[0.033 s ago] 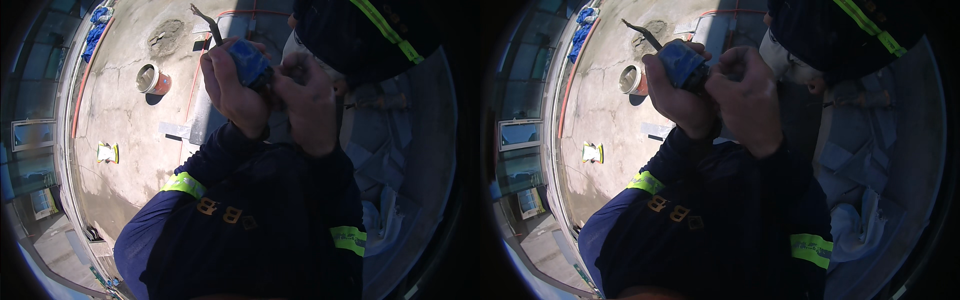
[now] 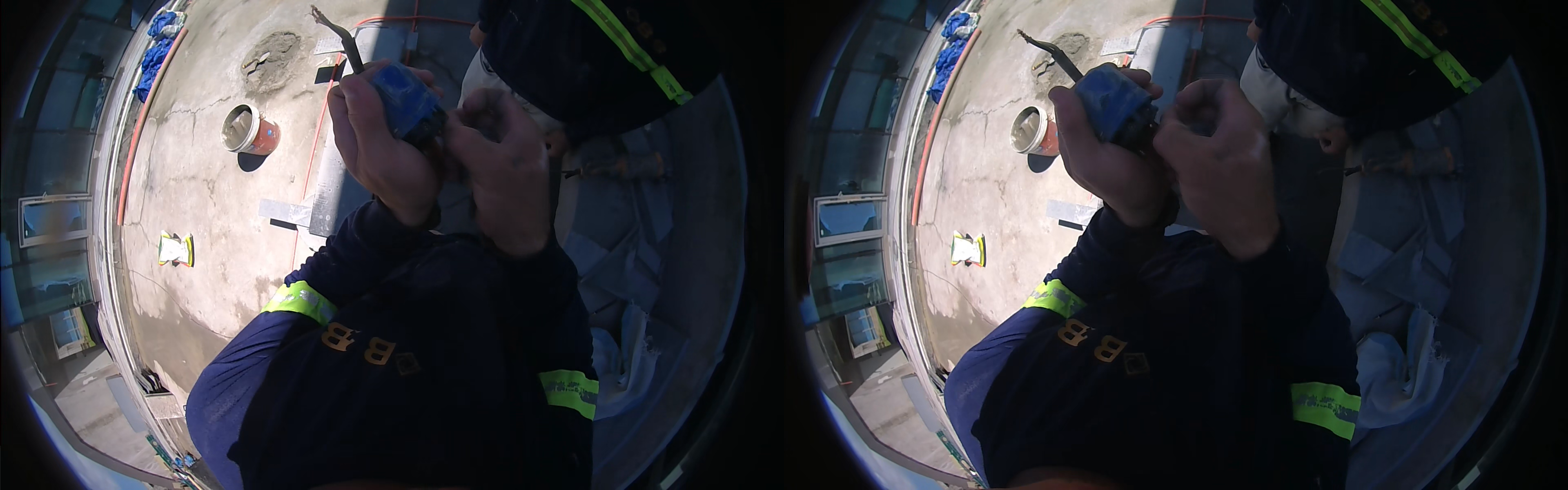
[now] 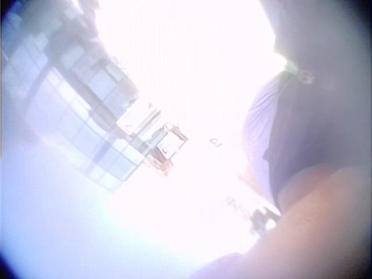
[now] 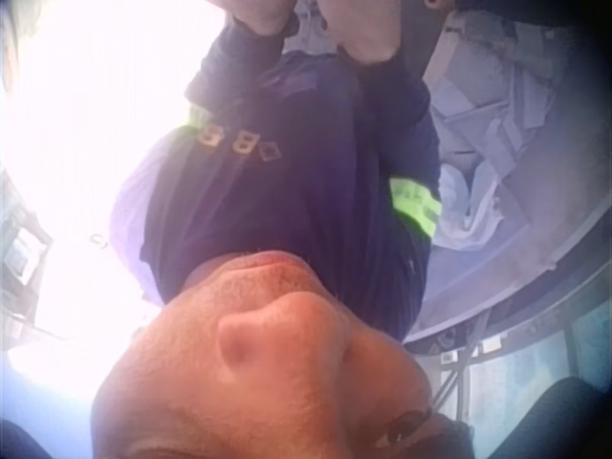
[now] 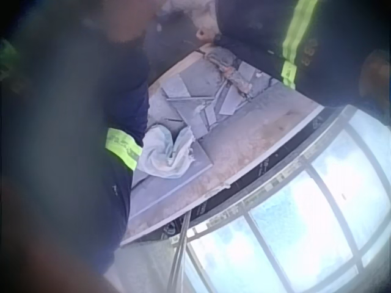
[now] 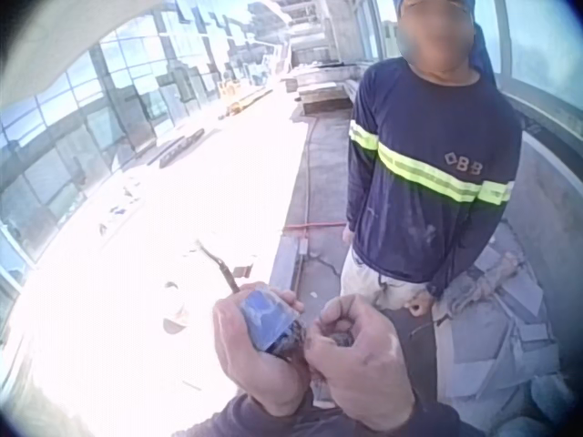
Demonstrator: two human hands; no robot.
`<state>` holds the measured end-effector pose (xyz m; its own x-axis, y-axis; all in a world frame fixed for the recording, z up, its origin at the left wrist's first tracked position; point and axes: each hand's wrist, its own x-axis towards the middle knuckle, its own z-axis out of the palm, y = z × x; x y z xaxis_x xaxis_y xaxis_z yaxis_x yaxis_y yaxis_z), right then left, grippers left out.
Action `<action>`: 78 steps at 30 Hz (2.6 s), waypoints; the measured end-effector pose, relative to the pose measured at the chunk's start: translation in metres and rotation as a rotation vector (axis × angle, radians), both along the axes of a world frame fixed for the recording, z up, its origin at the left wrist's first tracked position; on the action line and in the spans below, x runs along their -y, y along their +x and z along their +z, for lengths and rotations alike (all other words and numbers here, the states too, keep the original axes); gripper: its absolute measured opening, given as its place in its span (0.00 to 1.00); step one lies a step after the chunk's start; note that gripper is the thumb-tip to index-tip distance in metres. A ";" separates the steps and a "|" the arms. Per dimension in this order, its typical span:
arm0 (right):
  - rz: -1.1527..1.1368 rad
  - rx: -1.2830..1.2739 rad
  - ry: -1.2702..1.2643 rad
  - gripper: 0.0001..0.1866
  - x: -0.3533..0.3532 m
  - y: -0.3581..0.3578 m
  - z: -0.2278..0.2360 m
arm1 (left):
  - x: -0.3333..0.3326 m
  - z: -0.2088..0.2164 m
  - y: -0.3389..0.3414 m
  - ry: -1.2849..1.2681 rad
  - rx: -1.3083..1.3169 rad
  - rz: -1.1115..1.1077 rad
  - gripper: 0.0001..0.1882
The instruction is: The person assembles a blue electrical connector by hand, inserting wires into the terminals and tightening them with a screwdriver. The person then wraps the connector with white tape and continues to adjust the internal components.
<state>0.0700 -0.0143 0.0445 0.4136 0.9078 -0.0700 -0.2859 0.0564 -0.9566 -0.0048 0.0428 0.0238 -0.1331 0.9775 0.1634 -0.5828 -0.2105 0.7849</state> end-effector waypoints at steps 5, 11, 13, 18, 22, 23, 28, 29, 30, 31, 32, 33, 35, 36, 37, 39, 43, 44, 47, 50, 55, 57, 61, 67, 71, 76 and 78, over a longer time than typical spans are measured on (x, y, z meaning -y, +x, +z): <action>0.037 -0.013 -0.047 0.11 0.011 0.004 0.000 | -0.004 0.005 -0.002 -0.154 -0.004 -0.018 0.29; -0.163 -0.257 -0.012 0.09 0.012 0.056 -0.051 | -0.018 0.015 -0.002 -0.318 0.283 -0.178 0.26; -0.214 -0.217 -0.062 0.09 0.015 0.061 -0.051 | -0.017 0.013 -0.007 -0.262 0.264 -0.219 0.27; -0.191 0.009 -0.079 0.07 0.029 0.057 -0.040 | -0.011 0.014 -0.012 -0.027 0.148 -0.271 0.25; -0.206 0.031 -0.062 0.07 0.042 0.058 -0.038 | -0.007 -0.009 -0.020 0.819 -0.242 -0.162 0.24; -0.218 0.029 -0.055 0.07 0.044 0.061 -0.039 | -0.010 -0.010 -0.023 0.960 -0.321 -0.198 0.24; -0.250 0.075 -0.041 0.07 0.054 0.066 -0.038 | -0.003 0.005 -0.020 0.620 -0.099 -0.385 0.26; -0.242 0.059 -0.031 0.07 0.056 0.066 -0.038 | -0.003 0.002 -0.019 0.625 -0.115 -0.394 0.26; -0.229 0.085 -0.047 0.08 0.058 0.065 -0.039 | -0.004 -0.002 -0.017 0.634 -0.131 -0.402 0.25; -0.214 0.110 -0.062 0.08 0.060 0.063 -0.040 | -0.004 -0.004 -0.016 0.643 -0.149 -0.410 0.25; -0.199 0.135 -0.076 0.08 0.061 0.061 -0.041 | -0.005 -0.002 -0.015 0.545 -0.110 -0.470 0.24; -0.147 0.153 -0.080 0.09 0.061 0.059 -0.041 | -0.005 0.001 -0.013 0.444 -0.064 -0.536 0.23; -0.041 0.187 -0.087 0.09 0.060 0.049 -0.043 | -0.005 0.000 -0.014 0.249 0.061 -0.696 0.23; -0.062 0.120 -0.094 0.10 0.057 0.042 -0.041 | -0.009 0.000 -0.015 0.172 0.140 -0.788 0.23; -0.075 0.145 -0.070 0.10 0.055 0.039 -0.042 | -0.013 0.000 -0.017 0.094 0.219 -0.881 0.23; -0.100 0.196 -0.027 0.12 0.051 0.037 -0.040 | -0.012 0.004 -0.020 0.016 0.295 -0.964 0.23; -0.148 0.320 0.226 0.14 0.033 0.035 -0.013 | -0.001 0.009 -0.026 -0.072 0.292 -0.957 0.23; -0.132 0.414 0.288 0.14 0.027 0.036 -0.004 | -0.002 0.007 -0.027 -0.019 0.230 -0.987 0.23; 0.054 0.403 0.264 0.12 0.015 0.034 0.022 | -0.002 0.002 -0.037 0.000 0.155 -1.086 0.23; 0.131 0.451 0.217 0.10 0.013 0.036 0.021 | -0.007 0.002 -0.051 -0.175 0.229 -1.226 0.22; 0.080 0.471 0.136 0.09 0.021 0.023 0.002 | -0.018 0.015 -0.077 -0.160 -0.235 -0.990 0.15; 0.078 0.585 0.156 0.09 0.026 0.019 0.002 | -0.019 0.022 -0.077 -0.128 -0.251 -0.923 0.13; 0.013 0.955 0.193 0.09 0.033 0.015 0.005 | -0.023 0.025 -0.078 -0.022 -0.560 -0.929 0.14; -0.048 1.137 0.253 0.09 0.037 0.015 -0.003 | -0.021 0.027 -0.065 0.117 -0.715 -0.885 0.10; 0.035 0.885 0.154 0.08 0.046 0.021 -0.003 | -0.017 0.017 -0.060 -0.027 -0.573 -0.978 0.10; 0.073 0.626 0.073 0.07 0.054 0.022 -0.005 | -0.016 0.007 -0.058 -0.047 -0.466 -1.031 0.10; 0.100 0.598 0.020 0.08 0.057 0.024 0.000 | -0.016 0.005 -0.057 0.014 -0.501 -1.020 0.10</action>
<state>0.0945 -0.0708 0.0445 0.2882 0.9432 0.1655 0.2964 0.0765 -0.9520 -0.0620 0.0588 0.0289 0.8075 0.5897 -0.0140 -0.1082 0.1714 0.9792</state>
